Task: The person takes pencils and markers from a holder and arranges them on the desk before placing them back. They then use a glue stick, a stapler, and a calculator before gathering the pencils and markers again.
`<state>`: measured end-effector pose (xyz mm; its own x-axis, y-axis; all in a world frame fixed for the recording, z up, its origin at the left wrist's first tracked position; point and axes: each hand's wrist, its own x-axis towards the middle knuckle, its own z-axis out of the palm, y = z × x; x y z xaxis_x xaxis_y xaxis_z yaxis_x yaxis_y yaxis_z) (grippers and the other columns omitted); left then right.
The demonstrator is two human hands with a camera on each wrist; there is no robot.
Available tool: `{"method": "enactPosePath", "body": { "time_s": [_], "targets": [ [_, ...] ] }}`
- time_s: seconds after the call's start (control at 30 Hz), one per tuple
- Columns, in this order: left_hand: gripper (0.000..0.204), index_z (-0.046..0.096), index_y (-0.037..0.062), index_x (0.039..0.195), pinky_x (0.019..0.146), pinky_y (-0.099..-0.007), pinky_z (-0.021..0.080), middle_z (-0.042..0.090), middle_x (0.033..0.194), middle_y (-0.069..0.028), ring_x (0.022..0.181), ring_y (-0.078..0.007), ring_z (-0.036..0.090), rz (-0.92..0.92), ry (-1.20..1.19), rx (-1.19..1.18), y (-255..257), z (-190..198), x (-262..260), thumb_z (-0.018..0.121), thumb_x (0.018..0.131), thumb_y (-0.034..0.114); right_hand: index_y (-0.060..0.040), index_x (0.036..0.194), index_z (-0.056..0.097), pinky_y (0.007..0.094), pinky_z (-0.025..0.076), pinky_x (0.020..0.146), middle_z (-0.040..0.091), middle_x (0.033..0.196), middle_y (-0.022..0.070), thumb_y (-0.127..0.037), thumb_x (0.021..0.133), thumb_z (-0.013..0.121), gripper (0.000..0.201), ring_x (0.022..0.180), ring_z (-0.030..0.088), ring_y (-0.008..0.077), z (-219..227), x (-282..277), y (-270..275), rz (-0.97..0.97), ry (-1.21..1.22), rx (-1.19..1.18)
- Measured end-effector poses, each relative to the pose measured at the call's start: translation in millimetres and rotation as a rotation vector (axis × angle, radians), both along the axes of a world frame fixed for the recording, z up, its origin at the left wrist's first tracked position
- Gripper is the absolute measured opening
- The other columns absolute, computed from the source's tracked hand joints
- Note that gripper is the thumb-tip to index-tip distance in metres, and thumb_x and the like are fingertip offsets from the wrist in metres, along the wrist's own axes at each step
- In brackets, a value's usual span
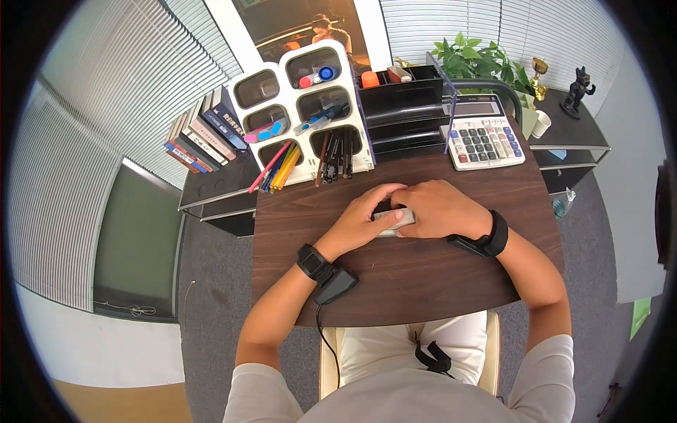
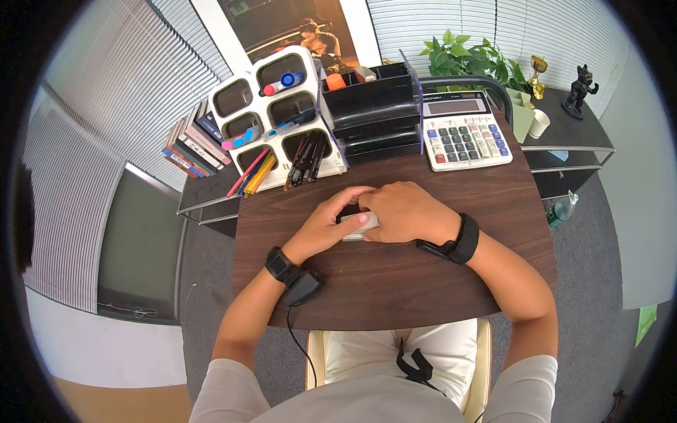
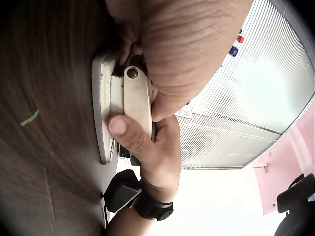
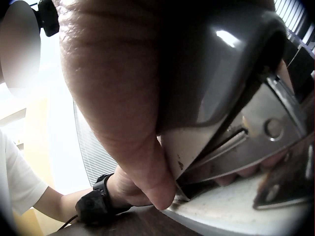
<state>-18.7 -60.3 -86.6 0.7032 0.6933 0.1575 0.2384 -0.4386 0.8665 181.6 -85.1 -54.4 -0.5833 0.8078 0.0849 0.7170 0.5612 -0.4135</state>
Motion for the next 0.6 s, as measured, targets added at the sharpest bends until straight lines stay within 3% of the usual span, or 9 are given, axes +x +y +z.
{"method": "enactPosePath", "body": {
  "time_s": [0.6],
  "targets": [
    [0.049,0.046,0.0050,0.135,0.104,-0.0349,0.037,0.055,0.130,-0.0125,0.122,-0.0221,0.051,-0.003,-0.001,0.002,-1.2,2.6,0.0,0.059,0.093,0.027,-0.0056,0.090,0.061,0.0450,0.048,0.066,0.065,0.074,0.0165,-0.033,0.070,0.073,0.035,0.073,0.063,0.0376,2.7,0.1,-0.5,-0.002,-0.018,-0.032]
  ]
}}
